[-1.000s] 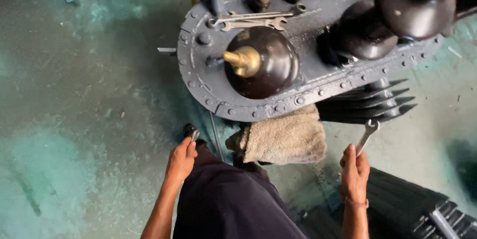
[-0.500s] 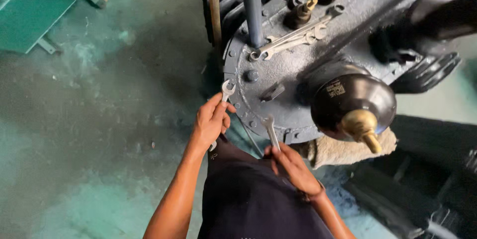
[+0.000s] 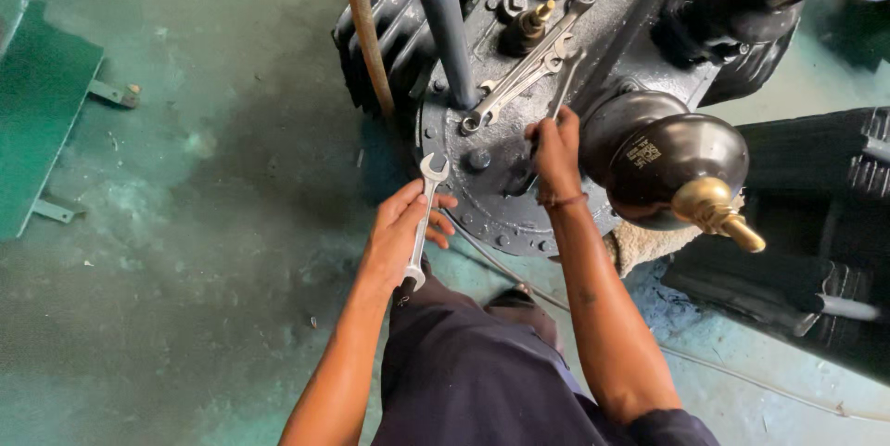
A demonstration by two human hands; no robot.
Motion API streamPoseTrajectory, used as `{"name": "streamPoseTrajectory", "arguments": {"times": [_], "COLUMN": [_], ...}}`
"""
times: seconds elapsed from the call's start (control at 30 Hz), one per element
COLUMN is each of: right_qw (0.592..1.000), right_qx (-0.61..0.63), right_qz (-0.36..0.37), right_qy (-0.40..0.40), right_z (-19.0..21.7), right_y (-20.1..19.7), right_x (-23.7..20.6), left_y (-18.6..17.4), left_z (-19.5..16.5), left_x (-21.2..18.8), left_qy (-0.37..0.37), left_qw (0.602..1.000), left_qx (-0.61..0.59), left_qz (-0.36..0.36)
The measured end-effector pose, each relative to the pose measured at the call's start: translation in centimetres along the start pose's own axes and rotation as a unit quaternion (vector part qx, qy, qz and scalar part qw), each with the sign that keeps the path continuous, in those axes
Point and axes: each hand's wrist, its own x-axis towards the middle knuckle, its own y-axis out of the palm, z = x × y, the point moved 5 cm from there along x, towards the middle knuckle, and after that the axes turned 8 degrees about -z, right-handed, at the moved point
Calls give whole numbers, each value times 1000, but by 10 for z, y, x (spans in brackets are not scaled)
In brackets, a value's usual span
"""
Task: The person uses two wrenches to tighten bolts on a large electrical transformer. They wipe the surface with a cloth, then systematically tighten multiple bolts around the top and side of the unit.
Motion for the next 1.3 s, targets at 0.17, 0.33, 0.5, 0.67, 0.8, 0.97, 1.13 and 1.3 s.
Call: {"name": "streamPoseTrajectory", "arguments": {"times": [0.17,0.33,0.5,0.67,0.8,0.97,1.13,1.3], "right_qw": [995,995,998,997,993,988,994,992], "right_qx": [-34,80,36,-46,-83,-85,-66,-100], "right_qz": [-63,-12,-16,60,85,37,7,1], "right_qy": [63,58,-55,1,-15,127,82,72], "right_z": [6,10,62,96,79,26,-1,7], "right_y": [-6,1,-5,-22,-45,-96,-127,-133], "right_x": [19,0,-50,-116,-205,-277,-288,-285], "left_y": [0,11,52,93,100,117,145,147], "left_z": [-2,-2,11,36,57,58,59,52], "left_x": [10,30,93,121,112,100,104,94], "left_qy": [-23,-14,53,326,224,23,39,188], "left_qw": [999,998,992,873,916,984,984,945], "left_qx": [-31,-43,87,362,331,176,173,266], "left_qz": [14,45,71,25,18,24,22,32]}}
